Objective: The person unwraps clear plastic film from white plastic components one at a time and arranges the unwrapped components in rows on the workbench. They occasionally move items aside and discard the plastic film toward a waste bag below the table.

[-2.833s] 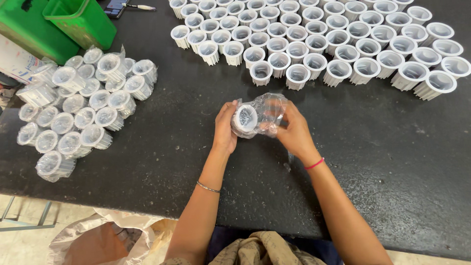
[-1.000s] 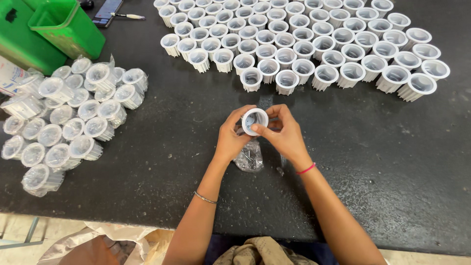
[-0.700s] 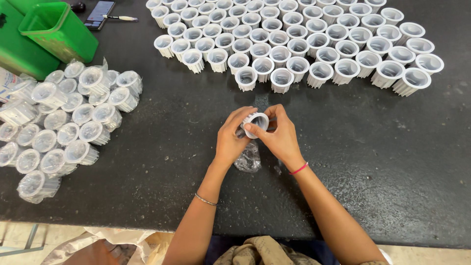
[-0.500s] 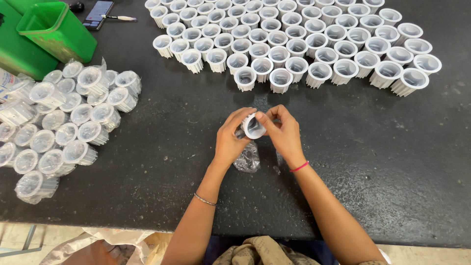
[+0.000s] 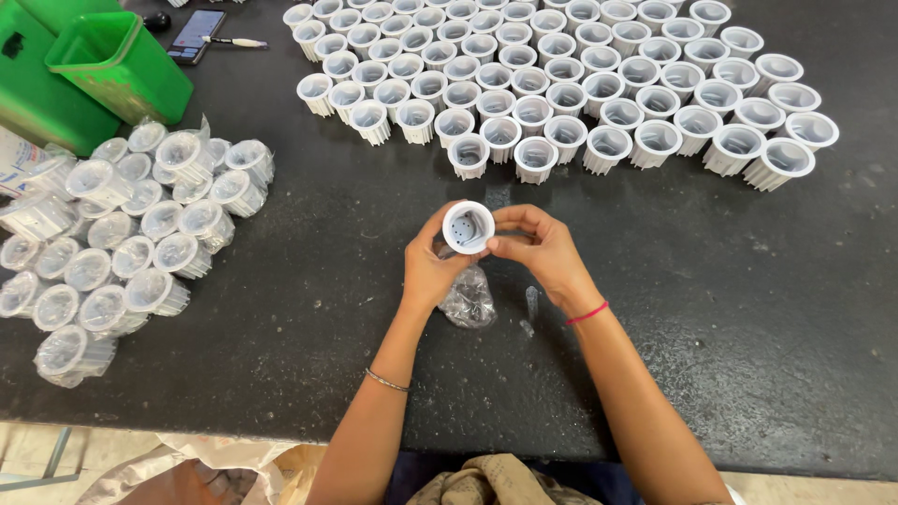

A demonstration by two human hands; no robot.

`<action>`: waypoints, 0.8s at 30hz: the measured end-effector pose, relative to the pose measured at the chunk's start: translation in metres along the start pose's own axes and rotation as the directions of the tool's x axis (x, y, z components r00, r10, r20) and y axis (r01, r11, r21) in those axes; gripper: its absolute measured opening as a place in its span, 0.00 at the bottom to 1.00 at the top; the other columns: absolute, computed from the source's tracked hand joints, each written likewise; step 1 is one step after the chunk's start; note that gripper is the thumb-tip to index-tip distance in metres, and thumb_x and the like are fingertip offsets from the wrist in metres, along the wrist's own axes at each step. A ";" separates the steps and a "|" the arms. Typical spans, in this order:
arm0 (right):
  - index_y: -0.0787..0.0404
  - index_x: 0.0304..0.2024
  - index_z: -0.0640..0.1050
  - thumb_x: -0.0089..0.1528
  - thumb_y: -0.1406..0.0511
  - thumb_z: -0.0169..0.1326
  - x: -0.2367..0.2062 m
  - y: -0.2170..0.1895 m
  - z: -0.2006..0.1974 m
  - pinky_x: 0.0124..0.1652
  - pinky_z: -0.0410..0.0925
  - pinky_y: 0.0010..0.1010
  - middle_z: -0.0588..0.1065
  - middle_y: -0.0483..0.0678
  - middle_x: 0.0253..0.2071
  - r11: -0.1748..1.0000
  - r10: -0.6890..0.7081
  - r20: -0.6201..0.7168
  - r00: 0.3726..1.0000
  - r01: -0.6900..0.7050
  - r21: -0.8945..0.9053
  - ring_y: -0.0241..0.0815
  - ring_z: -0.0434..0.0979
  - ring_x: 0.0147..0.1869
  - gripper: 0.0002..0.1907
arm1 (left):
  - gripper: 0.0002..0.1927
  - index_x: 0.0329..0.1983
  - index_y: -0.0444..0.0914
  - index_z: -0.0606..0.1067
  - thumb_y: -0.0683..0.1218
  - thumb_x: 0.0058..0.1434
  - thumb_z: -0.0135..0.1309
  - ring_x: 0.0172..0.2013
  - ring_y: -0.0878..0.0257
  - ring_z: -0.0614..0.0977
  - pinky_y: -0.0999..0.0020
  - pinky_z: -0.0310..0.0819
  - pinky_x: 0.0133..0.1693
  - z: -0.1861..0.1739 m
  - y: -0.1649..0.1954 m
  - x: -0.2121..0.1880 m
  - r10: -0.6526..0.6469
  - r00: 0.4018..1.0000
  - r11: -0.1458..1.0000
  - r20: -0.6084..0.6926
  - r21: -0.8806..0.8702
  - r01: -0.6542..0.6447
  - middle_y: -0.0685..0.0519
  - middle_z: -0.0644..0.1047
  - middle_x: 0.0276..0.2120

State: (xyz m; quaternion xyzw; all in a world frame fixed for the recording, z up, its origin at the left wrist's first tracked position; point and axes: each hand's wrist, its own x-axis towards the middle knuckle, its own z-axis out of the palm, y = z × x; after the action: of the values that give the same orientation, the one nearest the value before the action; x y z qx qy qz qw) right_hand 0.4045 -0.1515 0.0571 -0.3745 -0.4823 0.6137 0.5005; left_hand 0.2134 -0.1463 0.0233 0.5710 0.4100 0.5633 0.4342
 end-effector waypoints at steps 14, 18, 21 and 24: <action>0.62 0.49 0.81 0.57 0.72 0.67 -0.014 -0.003 0.023 0.52 0.77 0.33 0.74 0.50 0.61 0.738 -0.429 0.074 0.900 0.397 -0.546 0.45 0.81 0.57 0.17 | 0.36 0.66 0.35 0.70 0.33 0.52 0.66 0.55 0.64 0.81 0.67 0.79 0.55 -0.005 -0.019 0.004 -0.014 1.000 0.998 -0.011 -0.060 0.014 0.50 0.77 0.58; 0.67 0.52 0.81 0.64 0.68 0.61 0.005 0.025 0.013 0.50 0.74 0.32 0.81 0.52 0.48 0.962 -0.198 -0.189 0.962 0.154 -0.227 0.41 0.80 0.50 0.14 | 0.36 0.64 0.35 0.71 0.37 0.51 0.69 0.51 0.66 0.80 0.69 0.79 0.49 -0.007 -0.006 0.002 -0.025 1.000 0.997 0.016 -0.068 0.026 0.53 0.76 0.54; 0.67 0.49 0.78 0.69 0.60 0.52 0.010 0.036 -0.005 0.49 0.78 0.31 0.80 0.50 0.44 0.990 0.019 -0.144 0.989 0.002 0.141 0.39 0.83 0.47 0.16 | 0.34 0.62 0.35 0.74 0.39 0.51 0.72 0.51 0.65 0.79 0.69 0.75 0.52 -0.006 0.003 0.001 0.084 0.996 0.996 0.026 -0.017 -0.084 0.52 0.76 0.50; 0.67 0.50 0.76 0.71 0.57 0.47 0.014 0.045 -0.006 0.48 0.78 0.33 0.79 0.49 0.43 0.963 0.142 -0.114 0.983 -0.111 0.247 0.40 0.83 0.46 0.18 | 0.31 0.60 0.36 0.76 0.41 0.52 0.72 0.51 0.65 0.78 0.69 0.74 0.53 -0.006 0.009 0.002 0.127 0.992 0.990 0.014 0.059 -0.127 0.53 0.77 0.47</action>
State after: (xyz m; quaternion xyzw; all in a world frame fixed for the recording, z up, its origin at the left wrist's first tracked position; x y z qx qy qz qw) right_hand 0.3960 -0.1378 0.0123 -0.3807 -0.3460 0.6724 0.5323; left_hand 0.2073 -0.1471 0.0321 0.6115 0.3872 0.5746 0.3823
